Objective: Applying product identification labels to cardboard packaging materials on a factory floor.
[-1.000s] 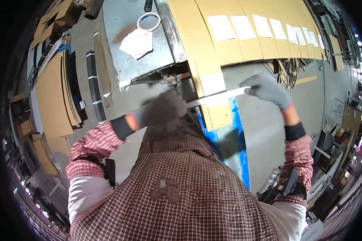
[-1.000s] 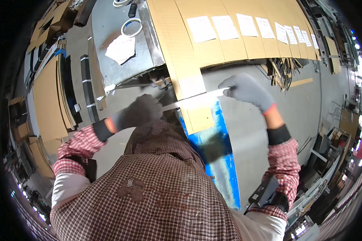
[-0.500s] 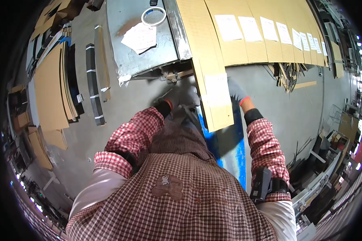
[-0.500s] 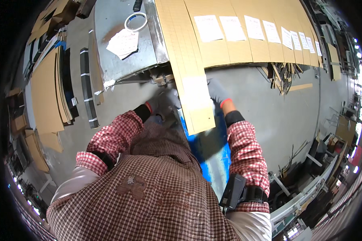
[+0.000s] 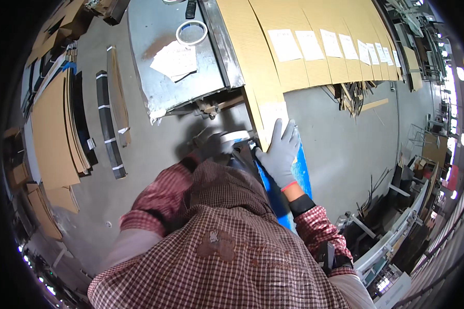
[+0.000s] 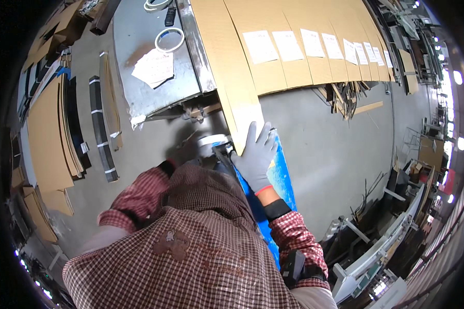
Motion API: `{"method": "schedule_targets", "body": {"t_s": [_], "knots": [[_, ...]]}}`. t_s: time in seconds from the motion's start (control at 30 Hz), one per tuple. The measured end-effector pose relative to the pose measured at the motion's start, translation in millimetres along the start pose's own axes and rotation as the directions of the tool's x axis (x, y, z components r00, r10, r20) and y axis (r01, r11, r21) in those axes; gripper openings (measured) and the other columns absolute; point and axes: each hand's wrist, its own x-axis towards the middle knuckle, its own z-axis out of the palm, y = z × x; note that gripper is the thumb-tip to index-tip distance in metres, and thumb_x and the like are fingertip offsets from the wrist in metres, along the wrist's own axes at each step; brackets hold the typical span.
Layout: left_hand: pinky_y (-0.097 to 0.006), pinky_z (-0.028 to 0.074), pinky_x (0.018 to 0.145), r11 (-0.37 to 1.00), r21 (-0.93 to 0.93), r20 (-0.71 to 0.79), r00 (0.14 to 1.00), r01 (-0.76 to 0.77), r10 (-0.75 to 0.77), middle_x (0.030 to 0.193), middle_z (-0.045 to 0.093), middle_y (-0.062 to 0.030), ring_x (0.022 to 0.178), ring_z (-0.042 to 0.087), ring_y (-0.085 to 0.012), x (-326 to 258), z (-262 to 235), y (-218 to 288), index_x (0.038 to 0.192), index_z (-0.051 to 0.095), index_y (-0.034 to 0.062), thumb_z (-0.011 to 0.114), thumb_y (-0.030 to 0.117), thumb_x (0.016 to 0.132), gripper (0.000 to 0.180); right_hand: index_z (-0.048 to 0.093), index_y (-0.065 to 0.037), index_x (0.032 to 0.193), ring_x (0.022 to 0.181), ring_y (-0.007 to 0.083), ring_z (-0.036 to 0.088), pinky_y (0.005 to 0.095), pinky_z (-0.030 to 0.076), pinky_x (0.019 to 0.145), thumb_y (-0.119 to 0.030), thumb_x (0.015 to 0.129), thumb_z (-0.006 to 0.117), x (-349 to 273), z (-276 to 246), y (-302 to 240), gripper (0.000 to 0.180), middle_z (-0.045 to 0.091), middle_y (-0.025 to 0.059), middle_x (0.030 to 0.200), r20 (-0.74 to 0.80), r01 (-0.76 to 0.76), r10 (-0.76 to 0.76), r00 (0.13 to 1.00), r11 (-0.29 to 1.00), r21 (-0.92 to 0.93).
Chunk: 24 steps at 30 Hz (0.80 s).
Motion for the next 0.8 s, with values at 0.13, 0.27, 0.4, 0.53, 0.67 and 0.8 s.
{"method": "schedule_targets", "body": {"t_s": [0.13,0.27,0.4,0.53,0.67,0.8], "knots": [[-0.034,0.052,0.077,0.993,-0.094,0.192,0.977,-0.076,0.093,0.102,0.067,-0.0147,0.089,0.065,-0.0222,-3,5,86,0.117,0.062,0.0005,0.069,0.013,0.084,0.036,0.034,-0.005,0.144,0.13,0.0504,0.034,0.0557,0.029,0.106,-0.045,0.062,0.075,-13,7,-1,0.1,0.033,0.0331,0.144,-0.11,0.053,-0.051,0.993,0.998,0.019],[-0.04,0.052,0.067,0.891,0.449,-0.012,0.997,-0.066,0.08,0.08,0.069,-0.0123,0.074,0.067,-0.0313,80,65,101,0.101,0.068,0.0172,0.063,0.032,0.082,0.024,0.046,0.002,0.129,0.119,0.0337,0.05,0.044,0.042,0.099,-0.022,0.074,0.071,11,-59,8,0.065,0.051,0.0249,0.126,-0.009,0.077,-0.1,0.995,0.706,0.704],[-0.042,0.052,0.062,0.731,0.682,-0.054,0.998,0.011,0.035,0.074,0.068,-0.0102,0.071,0.069,-0.0288,78,81,104,0.101,0.067,0.0213,0.059,0.03,0.083,0.021,0.048,0.001,0.126,0.1,0.0286,0.061,0.0434,0.049,0.086,-0.01,0.081,0.061,7,-114,57,0.048,0.061,0.0211,0.107,-0.222,0.24,-0.157,0.962,0.875,0.421],[-0.044,0.052,0.062,0.654,0.753,0.141,0.988,-0.07,-0.056,0.078,0.069,-0.013,0.071,0.068,-0.0332,81,79,90,0.113,0.062,0.0114,0.064,0.039,0.08,0.043,0.061,-0.002,0.099,0.08,0.0385,0.063,0.044,0.05,0.073,-0.018,0.08,0.06,58,-82,40,0.024,0.064,0.0221,0.086,0.465,0.211,-0.391,0.794,0.895,0.392],[-0.047,0.051,0.061,0.726,0.687,-0.011,0.998,-0.036,0.061,0.077,0.068,-0.0157,0.069,0.066,-0.0358,64,83,114,0.134,0.044,0.0098,0.058,0.041,0.084,0.06,0.063,-0.004,0.087,0.078,0.0387,0.063,0.045,0.049,0.068,-0.023,0.082,0.058,134,-56,90,0.021,0.065,0.0189,0.083,0.508,0.513,-0.608,0.611,0.792,0.331],[-0.048,0.05,0.06,0.625,0.777,0.081,0.996,-0.077,0.021,0.075,0.068,-0.0147,0.066,0.066,-0.0344,72,91,117,0.136,0.042,0.014,0.053,0.038,0.086,0.056,0.068,-0.011,0.089,0.082,0.0344,0.067,0.0449,0.051,0.068,-0.02,0.082,0.056,165,23,145,0.016,0.07,0.0131,0.085,0.668,0.721,-0.456,0.588,0.67,-0.178]]}}
